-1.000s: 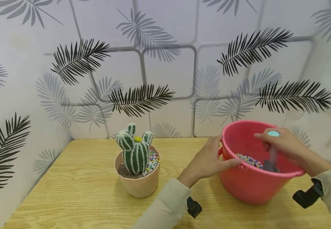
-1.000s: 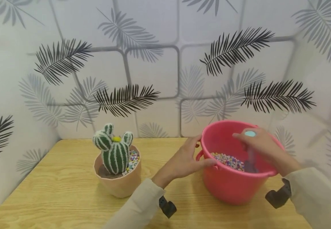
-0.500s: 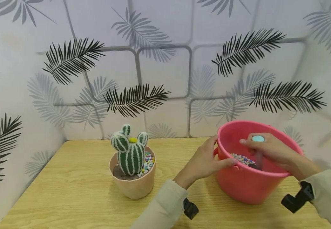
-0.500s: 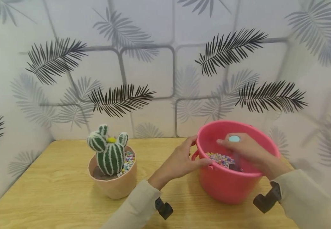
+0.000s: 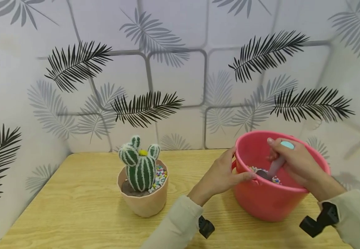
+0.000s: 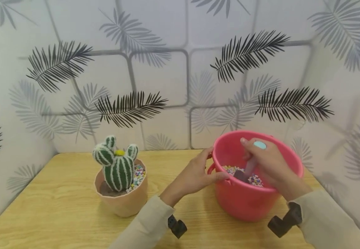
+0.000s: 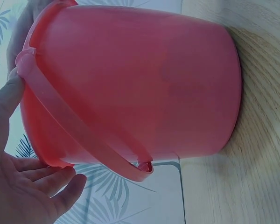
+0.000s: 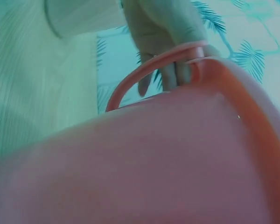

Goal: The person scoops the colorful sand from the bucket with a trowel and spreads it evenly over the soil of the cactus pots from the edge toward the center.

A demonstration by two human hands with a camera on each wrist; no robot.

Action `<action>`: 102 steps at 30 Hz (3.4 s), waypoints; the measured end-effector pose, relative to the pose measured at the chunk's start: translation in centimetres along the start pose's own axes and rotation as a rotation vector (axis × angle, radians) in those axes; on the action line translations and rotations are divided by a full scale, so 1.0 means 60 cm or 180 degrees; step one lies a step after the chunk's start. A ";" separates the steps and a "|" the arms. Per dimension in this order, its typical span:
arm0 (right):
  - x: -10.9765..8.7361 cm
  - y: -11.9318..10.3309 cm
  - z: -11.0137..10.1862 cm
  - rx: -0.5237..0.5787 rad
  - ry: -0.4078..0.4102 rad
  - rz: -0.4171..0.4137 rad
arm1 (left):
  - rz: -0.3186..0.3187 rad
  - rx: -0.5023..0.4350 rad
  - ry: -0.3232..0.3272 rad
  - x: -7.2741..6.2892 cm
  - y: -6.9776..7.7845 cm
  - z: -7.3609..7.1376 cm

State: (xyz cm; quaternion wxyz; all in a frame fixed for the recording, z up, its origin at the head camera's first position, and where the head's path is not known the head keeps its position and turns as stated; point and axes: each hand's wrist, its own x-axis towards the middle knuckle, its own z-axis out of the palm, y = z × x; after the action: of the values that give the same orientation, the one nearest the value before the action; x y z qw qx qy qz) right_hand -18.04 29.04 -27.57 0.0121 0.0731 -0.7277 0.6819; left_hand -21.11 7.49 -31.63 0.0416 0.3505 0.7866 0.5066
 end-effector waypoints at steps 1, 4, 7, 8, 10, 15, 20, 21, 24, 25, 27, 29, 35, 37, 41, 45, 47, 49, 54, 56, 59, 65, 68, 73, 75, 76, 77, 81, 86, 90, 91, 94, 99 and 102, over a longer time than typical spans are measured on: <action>0.000 0.002 -0.002 0.0329 0.0018 -0.0076 | 0.0000 0.0007 0.0002 -0.001 0.000 0.000; 0.002 0.007 -0.009 0.1148 0.0079 -0.0235 | 0.0002 0.0007 0.0000 -0.002 -0.001 0.001; 0.003 0.007 -0.014 0.1682 0.0142 -0.0257 | 0.0011 -0.0018 -0.0008 -0.002 -0.002 0.000; 0.003 0.007 -0.016 0.1814 0.0161 -0.0258 | 0.0018 -0.0038 -0.0012 -0.002 -0.003 0.000; 0.002 0.005 -0.020 0.2165 0.0182 -0.0260 | 0.0047 -0.0076 -0.0026 -0.002 -0.003 0.001; 0.000 0.008 -0.029 0.2854 0.0331 -0.0344 | 0.0061 -0.0131 -0.0062 -0.004 -0.004 0.005; -0.005 0.009 -0.032 0.3242 0.0512 -0.0348 | -0.0068 -0.0138 -0.0073 -0.006 -0.006 0.006; -0.006 0.008 -0.033 0.3319 0.0557 -0.0323 | -0.0074 -0.0150 -0.0073 -0.007 -0.006 0.006; -0.010 0.006 -0.038 0.3561 0.0679 -0.0276 | -0.0082 -0.0161 -0.0081 -0.007 -0.006 0.006; -0.011 0.004 -0.040 0.3607 0.0733 -0.0263 | -0.0084 -0.0155 -0.0082 -0.006 -0.006 0.006; -0.013 0.002 -0.044 0.3659 0.0840 -0.0275 | -0.0071 -0.0141 -0.0084 -0.003 -0.004 0.007; -0.014 -0.002 -0.048 0.3726 0.0918 -0.0290 | -0.0060 -0.0143 -0.0086 -0.001 -0.002 0.007; -0.018 -0.001 -0.049 0.3827 0.1203 -0.0261 | -0.0124 -0.0124 -0.0065 -0.003 -0.001 0.008; -0.018 0.002 -0.047 0.3864 0.1254 -0.0263 | -0.0155 -0.0130 -0.0064 -0.006 -0.002 0.008; -0.017 0.002 -0.045 0.4085 0.1325 -0.0392 | -0.0182 -0.0174 -0.0070 -0.008 -0.003 0.008; -0.019 0.002 -0.047 0.4286 0.1476 -0.0514 | -0.0163 -0.0191 -0.0075 -0.007 -0.003 0.008; -0.021 0.002 -0.048 0.4327 0.1526 -0.0502 | -0.0173 -0.0168 -0.0078 -0.007 -0.003 0.008; -0.022 0.001 -0.049 0.4400 0.1488 -0.0482 | -0.0186 -0.0142 -0.0077 -0.007 -0.003 0.008; -0.020 -0.001 -0.049 0.4405 0.1543 -0.0418 | -0.0169 -0.0142 -0.0056 -0.008 -0.004 0.006; -0.021 -0.001 -0.048 0.4418 0.1631 -0.0402 | -0.0158 -0.0177 -0.0064 -0.007 -0.005 0.007; -0.023 0.001 -0.049 0.4495 0.1624 -0.0438 | -0.0157 -0.0230 -0.0077 -0.006 -0.006 0.010; -0.023 0.003 -0.050 0.4490 0.1460 -0.0418 | -0.0192 -0.0224 -0.0058 -0.007 -0.006 0.010; -0.021 0.004 -0.050 0.4481 0.1425 -0.0430 | -0.0214 -0.0198 -0.0057 -0.007 -0.005 0.008; -0.021 0.004 -0.047 0.4548 0.1543 -0.0545 | -0.0197 -0.0219 -0.0058 -0.007 -0.005 0.006; -0.022 0.004 -0.047 0.4598 0.1573 -0.0594 | -0.0183 -0.0222 -0.0056 -0.007 -0.004 0.006; -0.023 0.004 -0.047 0.4648 0.1572 -0.0611 | -0.0180 -0.0221 -0.0057 -0.007 -0.004 0.006; -0.023 0.004 -0.047 0.4679 0.1566 -0.0637 | -0.0188 -0.0211 -0.0055 -0.007 -0.003 0.006; -0.025 0.005 -0.048 0.4796 0.1548 -0.0683 | -0.0237 -0.0186 -0.0067 -0.008 -0.003 0.005; -0.025 0.003 -0.048 0.4895 0.1618 -0.0728 | -0.0233 -0.0166 -0.0055 -0.007 -0.001 0.004; -0.026 0.003 -0.048 0.5021 0.1650 -0.0769 | -0.0259 -0.0168 -0.0052 -0.007 0.000 0.004; -0.027 0.003 -0.048 0.5071 0.1643 -0.0783 | -0.0271 -0.0167 -0.0052 -0.007 0.000 0.004; -0.029 0.004 -0.049 0.5183 0.1656 -0.0845 | -0.0275 -0.0160 -0.0054 -0.007 -0.001 0.005; -0.031 0.004 -0.050 0.5204 0.1697 -0.0977 | -0.0183 -0.0116 -0.0088 -0.007 -0.002 0.006; -0.030 0.002 -0.050 0.5276 0.1659 -0.0944 | -0.0143 -0.0011 -0.0106 -0.007 -0.002 0.004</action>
State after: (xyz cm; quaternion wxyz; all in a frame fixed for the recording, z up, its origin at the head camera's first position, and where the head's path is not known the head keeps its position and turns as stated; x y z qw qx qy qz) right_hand -16.54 32.22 -27.70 0.2093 -0.0059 0.0442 0.9768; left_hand -20.75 7.37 -31.96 0.0666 0.3410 0.7927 0.5009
